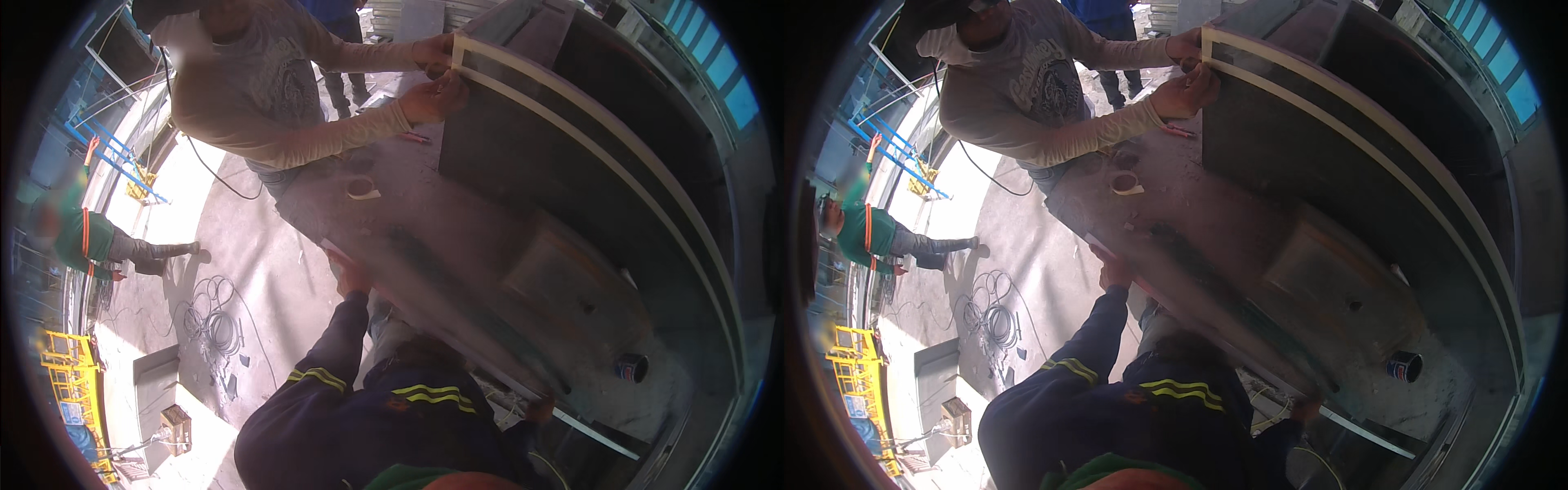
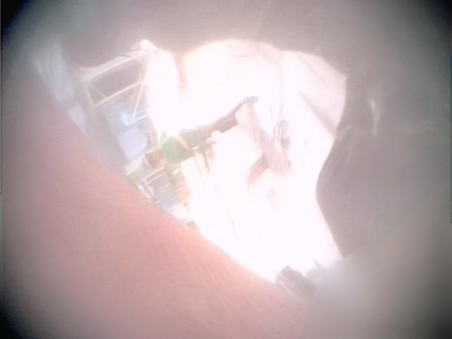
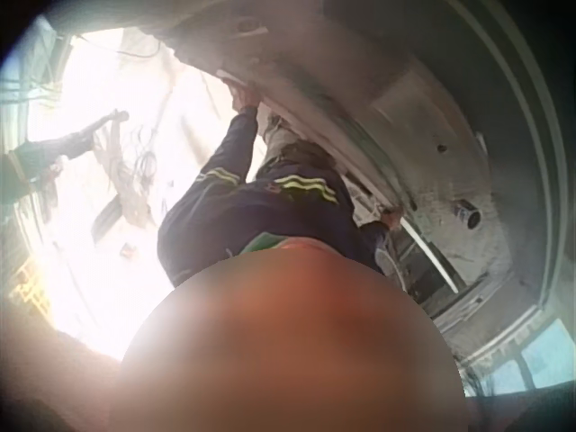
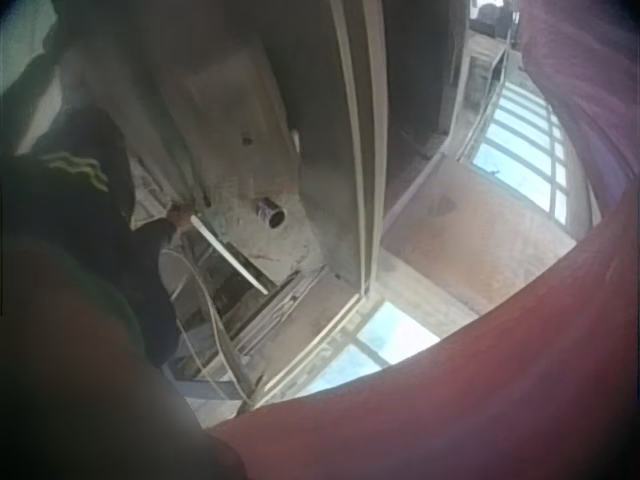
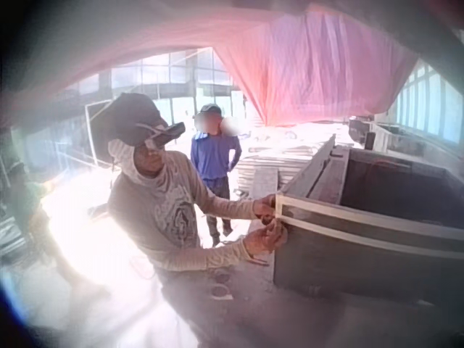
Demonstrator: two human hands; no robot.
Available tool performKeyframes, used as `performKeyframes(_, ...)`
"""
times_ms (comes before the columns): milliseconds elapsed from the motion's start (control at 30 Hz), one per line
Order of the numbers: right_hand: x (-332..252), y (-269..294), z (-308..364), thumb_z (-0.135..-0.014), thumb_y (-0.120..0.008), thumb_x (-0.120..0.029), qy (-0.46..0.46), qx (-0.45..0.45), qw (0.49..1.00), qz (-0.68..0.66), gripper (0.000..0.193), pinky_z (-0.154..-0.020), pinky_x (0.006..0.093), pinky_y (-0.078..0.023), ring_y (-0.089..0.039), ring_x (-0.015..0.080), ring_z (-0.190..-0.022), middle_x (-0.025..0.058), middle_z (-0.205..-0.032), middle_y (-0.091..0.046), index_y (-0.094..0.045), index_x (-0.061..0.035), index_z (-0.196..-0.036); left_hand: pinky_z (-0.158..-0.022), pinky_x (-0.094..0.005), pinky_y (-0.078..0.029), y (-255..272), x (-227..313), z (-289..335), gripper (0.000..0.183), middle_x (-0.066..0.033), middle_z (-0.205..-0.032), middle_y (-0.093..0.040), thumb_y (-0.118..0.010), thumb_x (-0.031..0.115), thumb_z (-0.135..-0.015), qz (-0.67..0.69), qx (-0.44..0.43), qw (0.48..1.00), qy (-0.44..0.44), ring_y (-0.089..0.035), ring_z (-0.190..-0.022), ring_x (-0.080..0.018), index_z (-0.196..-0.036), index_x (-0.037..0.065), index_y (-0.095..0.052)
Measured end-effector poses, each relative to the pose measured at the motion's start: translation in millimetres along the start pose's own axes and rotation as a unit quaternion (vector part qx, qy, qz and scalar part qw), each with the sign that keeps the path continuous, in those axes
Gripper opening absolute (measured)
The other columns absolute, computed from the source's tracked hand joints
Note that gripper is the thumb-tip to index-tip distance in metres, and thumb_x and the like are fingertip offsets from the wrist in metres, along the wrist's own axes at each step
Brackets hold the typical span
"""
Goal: The person picks up a long metal frame and positions it on a curved structure while another worker assists. They adjust the frame's placement and hold it in place as the coworker secures it. The person then retrieves another frame and repeats the positioning process.
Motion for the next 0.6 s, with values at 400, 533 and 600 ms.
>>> performKeyframes(400, 56.9, -46.5, -30.3, -0.088, -0.070, -0.024, 0.106, 0.020, 0.992, 0.061, 0.061, -0.107, 0.0478, -0.051, -0.065, 0.0401, -0.117, 0.0243, -0.122, -0.066, -0.054, -0.0011, -0.142, -0.094, -0.0582, -0.050, 3.1, 1.4, 0.1, 0.108, -0.0339, -0.113, -0.071, -0.051, 0.049, -0.098, 0.033, -0.048, 0.998, 0.015, -0.070, -0.104, -0.0510, -0.159, 0.004, 0.026)
performKeyframes(533, 59.3, -34.2, -4.7, -0.083, -0.071, -0.023, 0.032, -0.023, 0.999, 0.015, 0.070, -0.109, 0.0456, -0.050, -0.063, 0.0395, -0.123, 0.0261, -0.125, -0.066, -0.051, 0.0034, -0.144, -0.094, -0.0584, -0.051, 1.7, 4.9, -2.1, 0.103, -0.0334, -0.118, -0.070, -0.049, 0.047, -0.099, 0.017, -0.036, 0.999, 0.013, -0.070, -0.103, -0.0518, -0.161, 0.007, 0.023)
performKeyframes(600, 41.4, -19.0, 5.0, -0.081, -0.072, -0.022, 0.081, 0.041, 0.995, 0.032, 0.071, -0.107, 0.0463, -0.051, -0.063, 0.0406, -0.121, 0.0261, -0.125, -0.066, -0.051, 0.0022, -0.144, -0.097, -0.0587, -0.049, 3.9, 9.1, -2.1, 0.102, -0.0353, -0.117, -0.069, -0.049, 0.046, -0.099, 0.010, -0.023, 1.000, 0.001, -0.068, -0.107, -0.0523, -0.161, 0.007, 0.023)
Point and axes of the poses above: each hand's wrist, its own z-axis away from the middle knuckle, its own y-axis out of the back of the hand, x = y × z, the point moved 7 cm from there along -z, towards the middle knuckle
